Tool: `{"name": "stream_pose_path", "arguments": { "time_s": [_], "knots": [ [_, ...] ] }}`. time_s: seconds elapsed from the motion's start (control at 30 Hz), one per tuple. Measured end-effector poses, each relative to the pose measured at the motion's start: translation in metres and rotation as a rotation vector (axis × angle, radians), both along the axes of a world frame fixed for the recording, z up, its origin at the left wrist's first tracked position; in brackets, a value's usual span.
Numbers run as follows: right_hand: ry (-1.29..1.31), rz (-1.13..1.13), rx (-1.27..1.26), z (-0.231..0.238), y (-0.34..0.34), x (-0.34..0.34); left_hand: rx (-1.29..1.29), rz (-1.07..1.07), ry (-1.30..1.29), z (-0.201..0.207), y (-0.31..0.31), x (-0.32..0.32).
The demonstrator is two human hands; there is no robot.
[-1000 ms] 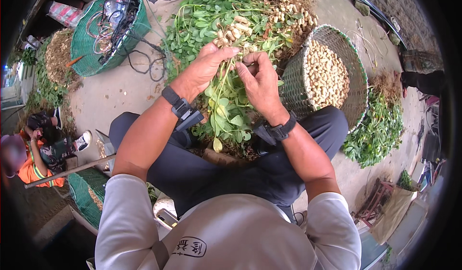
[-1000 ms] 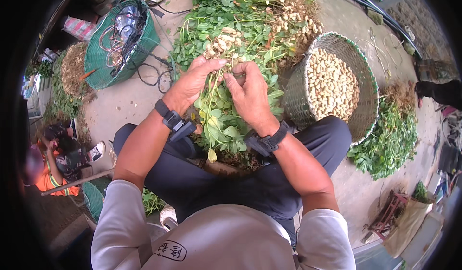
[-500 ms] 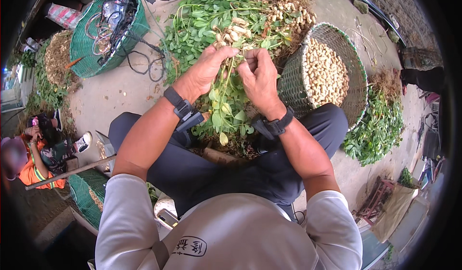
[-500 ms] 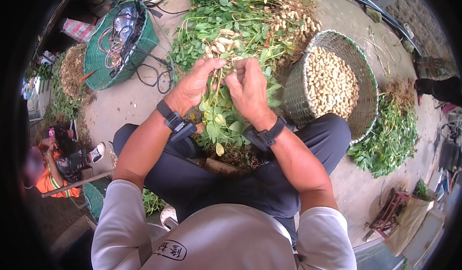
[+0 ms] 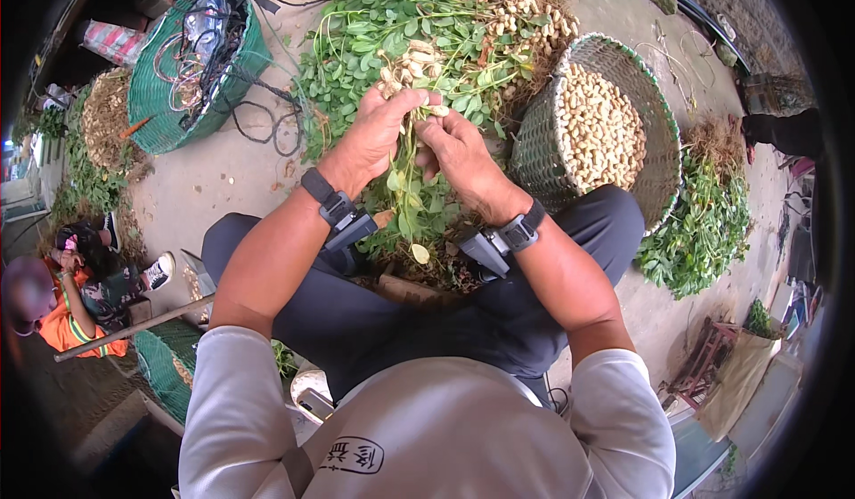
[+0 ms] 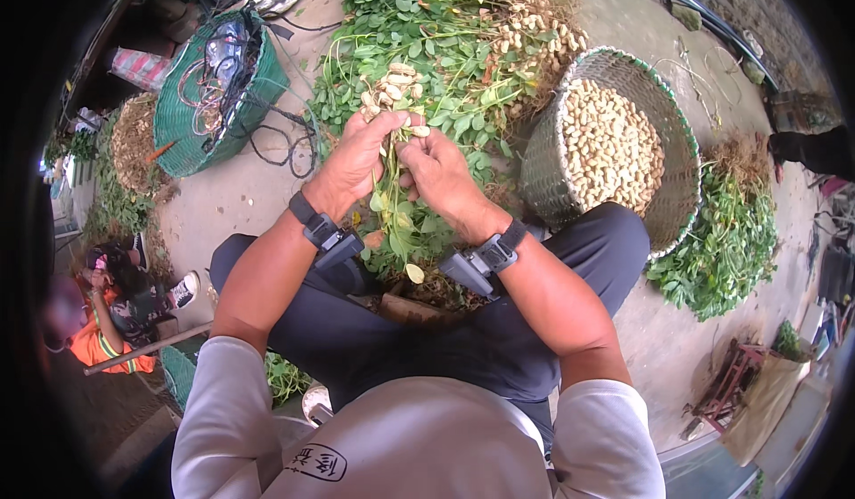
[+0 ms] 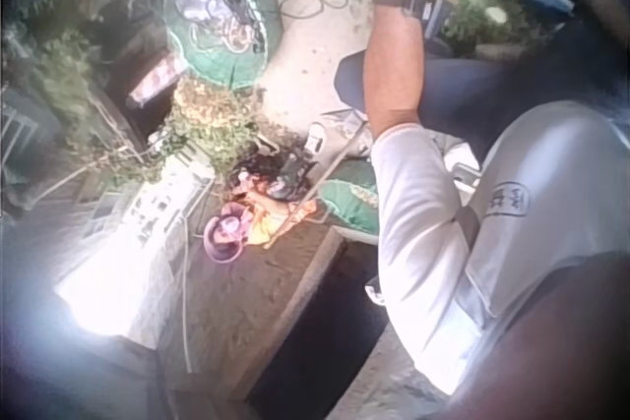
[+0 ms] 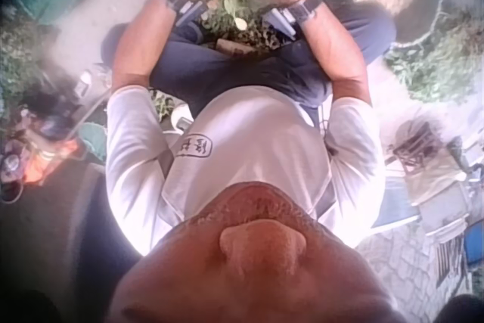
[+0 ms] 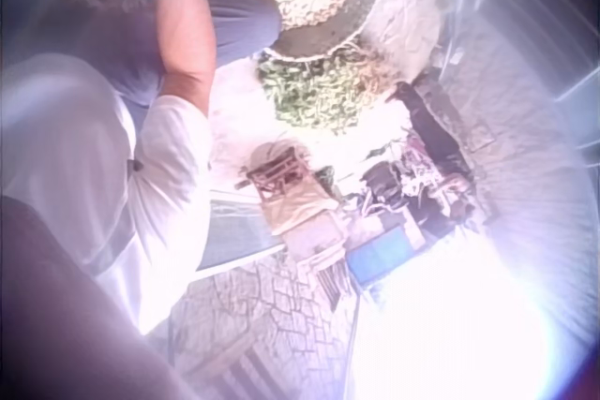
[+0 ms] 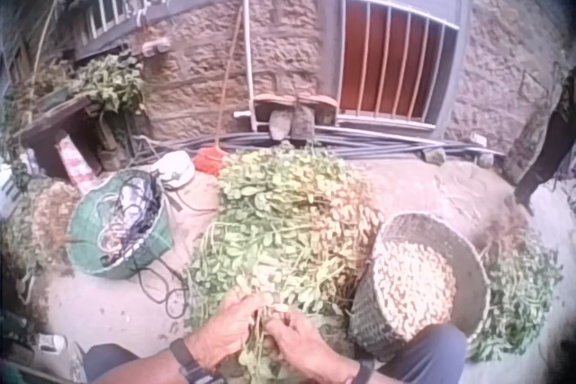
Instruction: Picking individual peanuts from harvested vines and placing them into a collection basket.
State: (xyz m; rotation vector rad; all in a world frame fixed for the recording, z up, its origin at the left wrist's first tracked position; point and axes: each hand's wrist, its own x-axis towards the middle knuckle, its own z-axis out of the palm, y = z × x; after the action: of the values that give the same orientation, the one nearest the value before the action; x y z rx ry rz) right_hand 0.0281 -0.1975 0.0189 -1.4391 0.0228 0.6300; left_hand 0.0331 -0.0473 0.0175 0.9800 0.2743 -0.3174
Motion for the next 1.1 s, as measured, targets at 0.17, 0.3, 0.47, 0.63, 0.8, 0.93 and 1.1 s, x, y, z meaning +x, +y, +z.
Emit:
{"name": "stream_pose_path", "arguments": {
  "time_s": [0.17, 0.3, 0.47, 0.63, 0.8, 0.93, 1.1],
  "knots": [
    [0.229, 0.307, -0.021, 0.000, -0.008, 0.001, 0.094, 0.061, -0.043, -0.004, 0.007, 0.008],
    [0.214, 0.296, 0.053, 0.003, -0.014, 0.001, 0.082, 0.049, -0.015, 0.000, 0.020, 0.015],
    [0.060, -0.014, 0.274, 0.011, -0.014, 0.015, 0.054, 0.000, -0.052, 0.007, 0.015, 0.010],
    [-0.091, 0.004, 0.044, 0.011, -0.013, 0.014, 0.037, -0.023, -0.014, 0.009, 0.009, 0.006],
    [-0.043, 0.022, -0.054, 0.007, -0.018, 0.015, 0.039, -0.073, -0.081, 0.008, 0.010, 0.005],
    [-0.261, 0.270, -0.095, 0.010, -0.021, 0.012, -0.099, -0.063, 0.025, 0.007, 0.011, 0.003],
    [0.071, 0.522, 0.157, 0.016, -0.036, 0.011, -0.281, -0.299, -0.041, 0.012, 0.028, 0.007]
  ]
}}
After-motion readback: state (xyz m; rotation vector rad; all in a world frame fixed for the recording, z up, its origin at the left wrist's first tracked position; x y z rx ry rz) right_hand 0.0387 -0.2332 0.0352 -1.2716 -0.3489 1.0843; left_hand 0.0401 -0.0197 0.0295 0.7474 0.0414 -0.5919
